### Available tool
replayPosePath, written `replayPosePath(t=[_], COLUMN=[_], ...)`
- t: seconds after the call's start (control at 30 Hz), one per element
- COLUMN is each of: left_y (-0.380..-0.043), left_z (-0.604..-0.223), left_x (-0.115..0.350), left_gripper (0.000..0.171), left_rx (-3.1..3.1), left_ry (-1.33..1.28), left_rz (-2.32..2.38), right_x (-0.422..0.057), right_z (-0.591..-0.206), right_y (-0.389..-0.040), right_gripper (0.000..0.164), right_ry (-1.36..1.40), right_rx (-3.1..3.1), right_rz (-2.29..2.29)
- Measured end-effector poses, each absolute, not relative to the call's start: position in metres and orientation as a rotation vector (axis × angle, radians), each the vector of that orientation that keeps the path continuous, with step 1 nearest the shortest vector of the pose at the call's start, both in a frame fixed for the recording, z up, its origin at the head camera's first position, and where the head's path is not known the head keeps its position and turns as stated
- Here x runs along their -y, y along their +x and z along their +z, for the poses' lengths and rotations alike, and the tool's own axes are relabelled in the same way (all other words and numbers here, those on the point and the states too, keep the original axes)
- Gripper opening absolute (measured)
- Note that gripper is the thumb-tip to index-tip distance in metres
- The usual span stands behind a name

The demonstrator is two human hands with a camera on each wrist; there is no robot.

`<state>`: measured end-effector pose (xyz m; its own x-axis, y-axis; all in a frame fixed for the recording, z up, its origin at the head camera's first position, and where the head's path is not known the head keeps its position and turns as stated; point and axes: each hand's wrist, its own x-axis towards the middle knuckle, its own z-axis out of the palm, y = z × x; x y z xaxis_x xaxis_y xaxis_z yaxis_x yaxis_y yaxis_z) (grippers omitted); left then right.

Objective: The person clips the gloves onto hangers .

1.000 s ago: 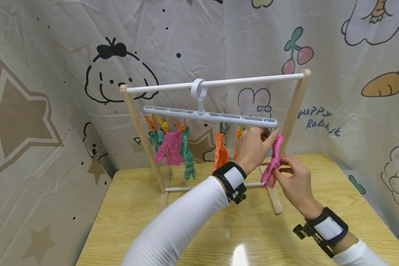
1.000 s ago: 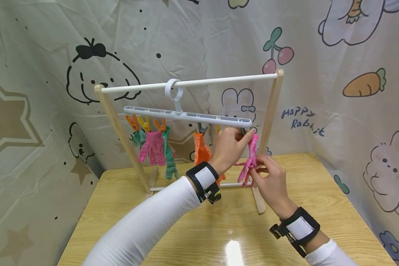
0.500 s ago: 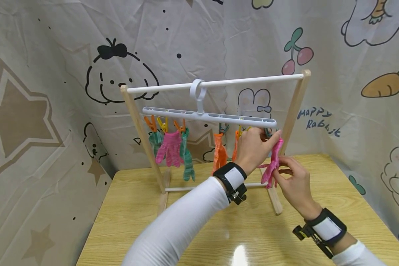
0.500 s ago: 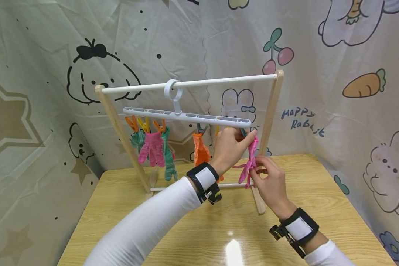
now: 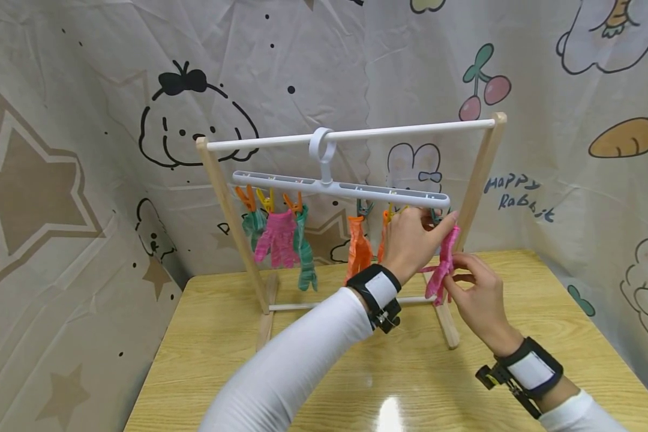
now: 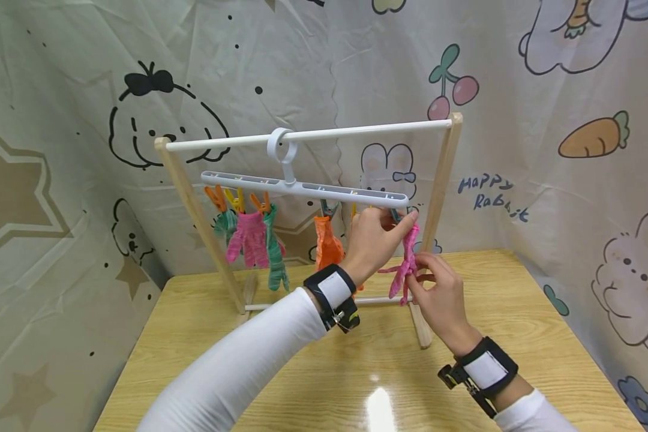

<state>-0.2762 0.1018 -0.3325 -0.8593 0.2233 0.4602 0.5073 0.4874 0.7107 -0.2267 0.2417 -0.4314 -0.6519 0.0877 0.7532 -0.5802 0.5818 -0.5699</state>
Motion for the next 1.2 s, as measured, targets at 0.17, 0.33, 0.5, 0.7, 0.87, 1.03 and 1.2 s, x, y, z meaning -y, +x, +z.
replayPosePath(t=[0.17, 0.33, 0.5, 0.7, 0.87, 1.03, 1.2], left_y=[-0.276, -0.276, -0.276, -0.276, -0.275, -0.276, -0.275], left_z=[-0.333, -0.334, -0.336, -0.339, -0.343, -0.349, -0.359], left_x=[-0.102, -0.102, -0.100, -0.097, -0.095, -0.092, -0.090], left_gripper=[0.034, 0.037, 0.039, 0.046, 0.052, 0.055, 0.057], left_rx=[2.444, 2.459, 2.462, 2.471, 2.497, 2.518, 2.544], left_ry=[-0.586, -0.577, -0.572, -0.607, -0.624, -0.594, -0.561], left_rz=[-1.327, -1.344, -1.388, -1.354, -1.319, -1.317, -1.334], right_x=[-0.242, -0.243, -0.243, -0.243, -0.243, -0.244, -0.243], right_z=[-0.432, -0.432, -0.433, -0.433, -0.434, -0.436, -0.438], right_y=[-0.228, -0.228, -0.229, -0.230, -0.231, -0.231, -0.232], right_gripper=[0.028, 0.029, 0.030, 0.030, 0.031, 0.035, 0.037], right_ry=[0.387, 0.379, 0.374, 0.370, 0.375, 0.369, 0.360], right_rx=[2.040, 2.051, 2.056, 2.062, 2.063, 2.076, 2.084], right_rz=[1.092, 1.079, 1.076, 1.069, 1.073, 1.069, 1.079])
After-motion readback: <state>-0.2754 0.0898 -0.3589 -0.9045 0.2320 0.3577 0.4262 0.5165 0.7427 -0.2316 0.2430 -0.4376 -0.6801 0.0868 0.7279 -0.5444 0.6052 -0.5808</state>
